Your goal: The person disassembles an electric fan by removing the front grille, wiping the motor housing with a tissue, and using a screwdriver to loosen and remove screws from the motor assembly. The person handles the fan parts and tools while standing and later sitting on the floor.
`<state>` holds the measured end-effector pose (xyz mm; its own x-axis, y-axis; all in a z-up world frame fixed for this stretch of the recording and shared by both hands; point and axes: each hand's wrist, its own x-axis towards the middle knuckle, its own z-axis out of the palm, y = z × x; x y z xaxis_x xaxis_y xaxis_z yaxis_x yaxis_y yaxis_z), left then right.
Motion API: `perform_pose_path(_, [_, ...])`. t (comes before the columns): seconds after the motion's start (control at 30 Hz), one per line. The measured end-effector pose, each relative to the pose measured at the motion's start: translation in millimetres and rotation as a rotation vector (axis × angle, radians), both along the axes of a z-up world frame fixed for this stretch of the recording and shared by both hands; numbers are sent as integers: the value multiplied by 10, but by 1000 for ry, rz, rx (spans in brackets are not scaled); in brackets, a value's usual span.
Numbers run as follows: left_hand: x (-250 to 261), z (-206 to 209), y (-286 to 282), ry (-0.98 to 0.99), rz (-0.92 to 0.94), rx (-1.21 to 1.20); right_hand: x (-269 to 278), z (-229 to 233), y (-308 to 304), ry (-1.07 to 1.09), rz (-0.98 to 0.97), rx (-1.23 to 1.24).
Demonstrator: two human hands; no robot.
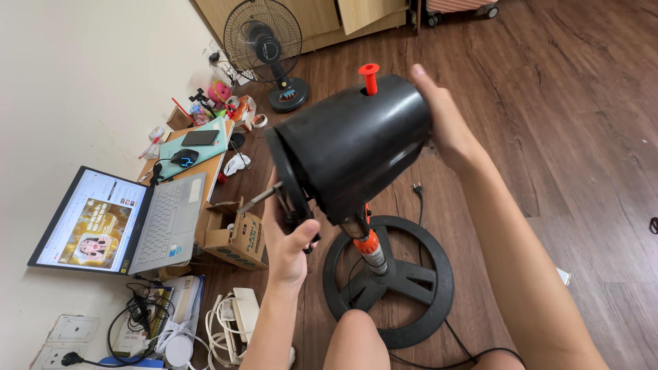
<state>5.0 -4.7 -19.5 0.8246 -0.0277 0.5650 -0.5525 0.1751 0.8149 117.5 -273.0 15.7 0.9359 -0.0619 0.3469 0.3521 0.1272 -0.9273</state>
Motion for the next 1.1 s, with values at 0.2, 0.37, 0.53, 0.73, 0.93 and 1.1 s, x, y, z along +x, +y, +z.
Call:
perform_pose_path(0.2, [-108,144,-185,-208,144,83,-508,68,67,-230,-312,76])
perform_pose_path(0.37, [-220,212,-291,-234,278,165,-767,266,336,-221,-318,-207])
perform_pose_path(0.53, [-416,174,-406,-213,573,273,-834,380,448,-107,-180,-203])
perform_pose_path(0.73, [-635,30,-540,-265,661,229,-727,254,420,-113,30,-89])
perform_pose_path(0.93, [-673,-14,-253,-281,688,317,-587,191,613,-131,40,-46])
perform_pose_path(1.1, [-651,-228,141,-269,564,377,-784,217,608,-202,-165,-129])
